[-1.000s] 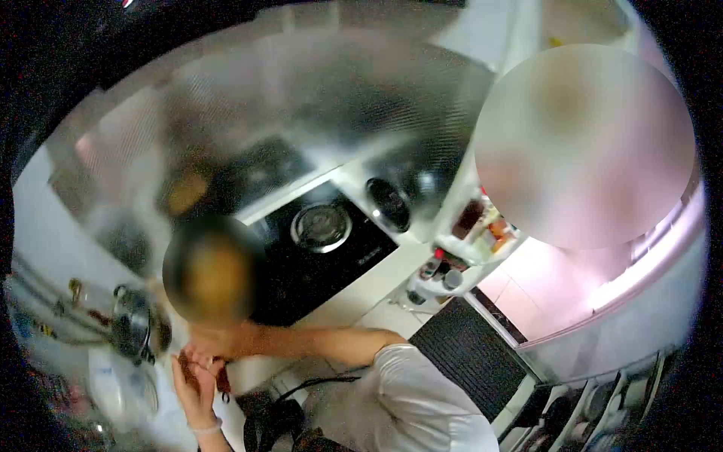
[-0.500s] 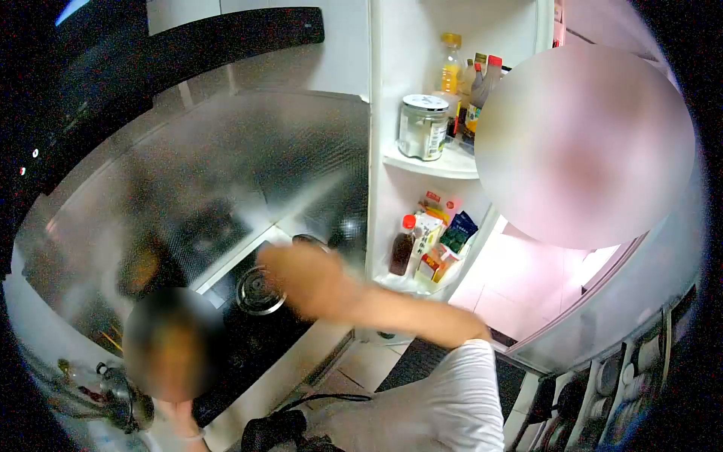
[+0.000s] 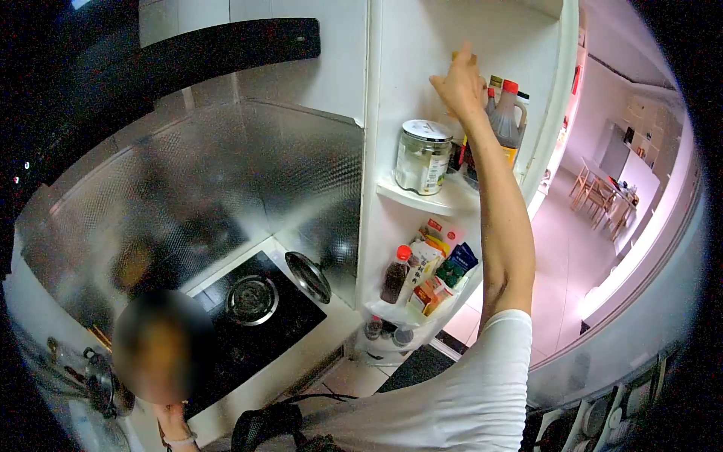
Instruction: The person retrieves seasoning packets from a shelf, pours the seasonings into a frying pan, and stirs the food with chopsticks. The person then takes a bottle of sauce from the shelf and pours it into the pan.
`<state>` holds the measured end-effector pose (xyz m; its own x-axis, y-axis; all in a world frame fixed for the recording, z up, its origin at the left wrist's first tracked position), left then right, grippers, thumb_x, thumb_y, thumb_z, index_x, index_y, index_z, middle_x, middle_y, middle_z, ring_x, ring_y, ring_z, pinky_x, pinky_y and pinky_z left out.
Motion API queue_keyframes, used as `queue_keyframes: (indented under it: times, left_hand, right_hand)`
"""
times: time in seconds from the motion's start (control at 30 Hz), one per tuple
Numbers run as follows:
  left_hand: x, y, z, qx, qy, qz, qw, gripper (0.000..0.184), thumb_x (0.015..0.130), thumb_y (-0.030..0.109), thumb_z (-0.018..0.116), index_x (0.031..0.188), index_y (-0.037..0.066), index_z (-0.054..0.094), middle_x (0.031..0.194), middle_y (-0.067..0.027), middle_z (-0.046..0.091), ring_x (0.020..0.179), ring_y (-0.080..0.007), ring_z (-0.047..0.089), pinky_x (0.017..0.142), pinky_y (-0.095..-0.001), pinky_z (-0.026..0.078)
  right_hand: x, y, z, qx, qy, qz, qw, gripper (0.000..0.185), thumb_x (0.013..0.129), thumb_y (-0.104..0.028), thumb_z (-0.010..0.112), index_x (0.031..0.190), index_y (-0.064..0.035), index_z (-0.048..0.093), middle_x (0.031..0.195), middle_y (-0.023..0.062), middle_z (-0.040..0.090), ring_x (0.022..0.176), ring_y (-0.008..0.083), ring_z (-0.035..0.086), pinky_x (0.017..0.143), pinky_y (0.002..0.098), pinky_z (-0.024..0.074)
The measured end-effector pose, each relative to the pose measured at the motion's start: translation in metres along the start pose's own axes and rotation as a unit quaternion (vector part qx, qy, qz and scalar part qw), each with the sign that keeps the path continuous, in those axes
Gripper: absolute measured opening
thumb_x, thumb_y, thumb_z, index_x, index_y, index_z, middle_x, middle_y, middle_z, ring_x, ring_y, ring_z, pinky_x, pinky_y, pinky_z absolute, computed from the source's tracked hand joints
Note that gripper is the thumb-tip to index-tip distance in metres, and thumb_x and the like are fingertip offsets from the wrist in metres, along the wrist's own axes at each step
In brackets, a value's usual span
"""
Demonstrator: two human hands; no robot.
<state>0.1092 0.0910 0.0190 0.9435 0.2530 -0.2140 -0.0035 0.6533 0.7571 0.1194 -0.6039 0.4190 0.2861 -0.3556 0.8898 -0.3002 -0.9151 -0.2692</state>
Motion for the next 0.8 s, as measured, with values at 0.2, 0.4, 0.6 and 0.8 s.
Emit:
queue_keyframes:
  times: [0.2, 0.4, 0.6, 0.8]
  left_hand:
    - [0.019, 0.004, -0.028, 0.040, 0.024, 0.038, 0.998, 0.031, 0.092, 0.027, 0.054, 0.068, 0.007, 0.053, 0.051, 0.0010, 0.046, 0.032, -0.0076, 0.033, 0.030, -0.0222, 0.023]
    - [0.024, 0.020, -0.025, 0.114, -0.005, 0.093, 0.989, 0.020, 0.088, 0.011, 0.054, 0.104, 0.000, 0.059, 0.064, -0.0010, 0.048, 0.035, -0.0061, 0.031, 0.030, -0.0216, 0.024]
    - [0.017, -0.004, -0.029, 0.066, -0.032, 0.000, 0.997, 0.027, 0.091, 0.014, 0.048, 0.111, 0.000, 0.057, 0.070, -0.0029, 0.053, 0.035, -0.0065, 0.031, 0.030, -0.0216, 0.024]
    - [-0.005, -0.012, -0.006, 0.075, -0.058, -0.043, 0.995, 0.025, 0.091, 0.017, 0.049, 0.102, -0.003, 0.059, 0.063, -0.0028, 0.055, 0.032, -0.0069, 0.030, 0.028, -0.0222, 0.020]
  right_hand:
    - [-0.004, 0.009, 0.015, -0.081, -0.056, 0.067, 0.993, 0.092, 0.071, -0.027, 0.073, 0.140, -0.0095, 0.016, 0.131, 0.0244, 0.040, 0.114, 0.0440, 0.047, 0.093, 0.0504, 0.0403]
    - [-0.001, 0.019, 0.018, -0.126, -0.017, 0.055, 0.990, 0.097, 0.068, -0.031, 0.072, 0.143, -0.0089, 0.014, 0.106, 0.0234, 0.058, 0.100, 0.0388, 0.057, 0.085, 0.0444, 0.0457]
    - [0.001, 0.001, -0.007, -0.055, -0.001, -0.003, 0.998, 0.099, 0.068, -0.030, 0.073, 0.142, -0.0070, 0.012, 0.116, 0.0255, 0.053, 0.101, 0.0417, 0.056, 0.085, 0.0460, 0.0470]
    - [-0.004, -0.060, -0.096, -0.030, 0.112, -0.037, 0.993, 0.095, 0.067, -0.029, 0.075, 0.141, -0.0063, 0.020, 0.097, 0.0186, 0.062, 0.092, 0.0319, 0.061, 0.078, 0.0392, 0.0486]
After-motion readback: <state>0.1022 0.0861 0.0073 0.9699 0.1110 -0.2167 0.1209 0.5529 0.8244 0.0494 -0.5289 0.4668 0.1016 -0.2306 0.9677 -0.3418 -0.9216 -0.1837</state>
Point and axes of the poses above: each hand's wrist, its own x-axis towards the middle knuckle, its own z-axis out of the palm, y = z × x, the point moved 7 cm from there along x, towards the middle knuckle
